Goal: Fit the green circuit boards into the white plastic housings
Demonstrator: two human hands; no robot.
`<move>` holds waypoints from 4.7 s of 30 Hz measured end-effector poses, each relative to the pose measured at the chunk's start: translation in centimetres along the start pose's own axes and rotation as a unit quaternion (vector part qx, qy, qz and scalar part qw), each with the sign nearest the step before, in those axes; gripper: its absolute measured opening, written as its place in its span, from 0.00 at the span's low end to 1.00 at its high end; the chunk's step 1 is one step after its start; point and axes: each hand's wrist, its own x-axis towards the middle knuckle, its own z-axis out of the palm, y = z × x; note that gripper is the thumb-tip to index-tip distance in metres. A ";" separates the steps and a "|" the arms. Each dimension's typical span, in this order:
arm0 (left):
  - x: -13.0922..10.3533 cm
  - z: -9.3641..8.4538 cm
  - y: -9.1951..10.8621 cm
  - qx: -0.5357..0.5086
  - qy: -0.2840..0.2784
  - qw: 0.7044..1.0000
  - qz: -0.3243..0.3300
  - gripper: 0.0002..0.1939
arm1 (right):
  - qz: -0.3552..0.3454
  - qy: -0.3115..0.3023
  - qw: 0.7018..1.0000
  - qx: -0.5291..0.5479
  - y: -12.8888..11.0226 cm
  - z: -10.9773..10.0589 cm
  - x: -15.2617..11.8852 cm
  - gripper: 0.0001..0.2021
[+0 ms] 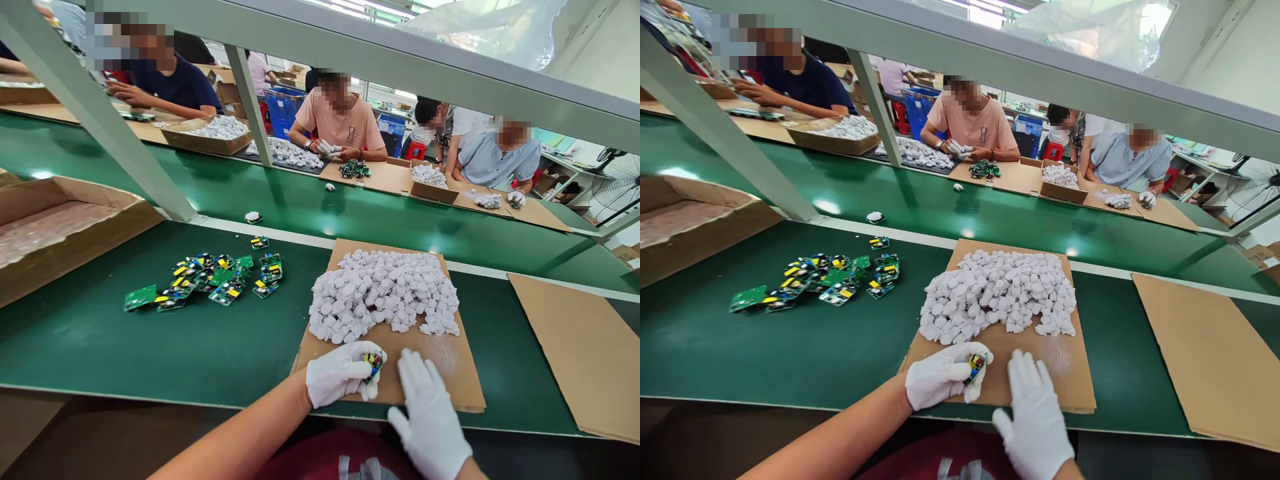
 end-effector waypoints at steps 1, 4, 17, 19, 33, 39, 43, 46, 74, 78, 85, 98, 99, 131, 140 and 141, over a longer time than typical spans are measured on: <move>0.0 0.0 0.0 0.007 0.007 1.000 -0.004 0.23 | 0.035 0.008 0.999 -0.014 0.6 -0.1 0.0 0.32; 0.2 0.1 0.1 0.036 0.029 0.999 -0.007 0.24 | 0.079 0.015 0.996 -0.033 1.4 -0.7 0.1 0.31; 1.1 2.0 -0.3 0.063 0.150 0.987 -0.002 0.28 | -0.029 -0.024 0.999 0.016 1.2 -1.0 0.3 0.39; 1.1 2.4 -0.4 0.005 0.134 0.991 -0.001 0.23 | -0.014 -0.004 1.000 0.012 1.7 -1.2 0.3 0.34; 1.5 3.3 -1.5 -0.086 0.147 0.985 -0.019 0.19 | 0.183 0.145 0.911 0.340 2.3 -1.9 0.7 0.16; 2.1 3.6 -1.8 -0.011 0.159 0.987 -0.003 0.21 | 0.156 0.208 0.904 0.339 -0.1 -3.7 1.1 0.08; 2.3 3.5 -2.1 0.057 0.174 0.982 0.049 0.23 | 0.126 0.245 0.927 0.255 -0.5 -3.3 1.4 0.06; 2.2 3.7 -2.1 0.071 0.172 0.980 0.072 0.26 | 0.091 0.274 0.943 0.166 -0.6 -3.6 1.5 0.05; 2.9 5.4 -1.7 0.111 0.136 0.975 0.136 0.16 | 0.013 0.303 0.948 0.099 -1.6 -2.3 3.2 0.17; 3.2 5.5 -1.5 0.121 0.176 0.969 0.126 0.17 | -0.010 0.222 0.951 0.217 -1.9 -2.4 3.2 0.23; 2.7 5.2 -1.5 0.078 0.150 0.982 0.086 0.17 | 0.031 0.230 0.921 0.314 -1.3 -2.1 3.1 0.18; 2.0 5.4 -1.2 0.136 0.138 0.974 0.117 0.16 | 0.102 0.154 0.838 0.514 -1.3 -2.5 3.3 0.27; 1.9 5.6 -1.1 0.166 0.147 0.965 0.136 0.15 | 0.123 0.133 0.829 0.529 -1.5 -2.4 3.3 0.28; 2.2 5.9 -2.1 0.001 0.171 0.983 0.065 0.20 | -0.080 0.208 0.946 0.237 -1.0 -2.0 3.0 0.18; 2.5 4.6 -2.9 0.035 0.191 0.979 0.061 0.19 | 0.041 0.186 0.891 0.413 -2.0 -0.8 3.5 0.31; 2.5 4.4 -3.0 0.038 0.186 0.980 0.061 0.19 | 0.039 0.167 0.895 0.413 -1.9 -0.6 3.6 0.30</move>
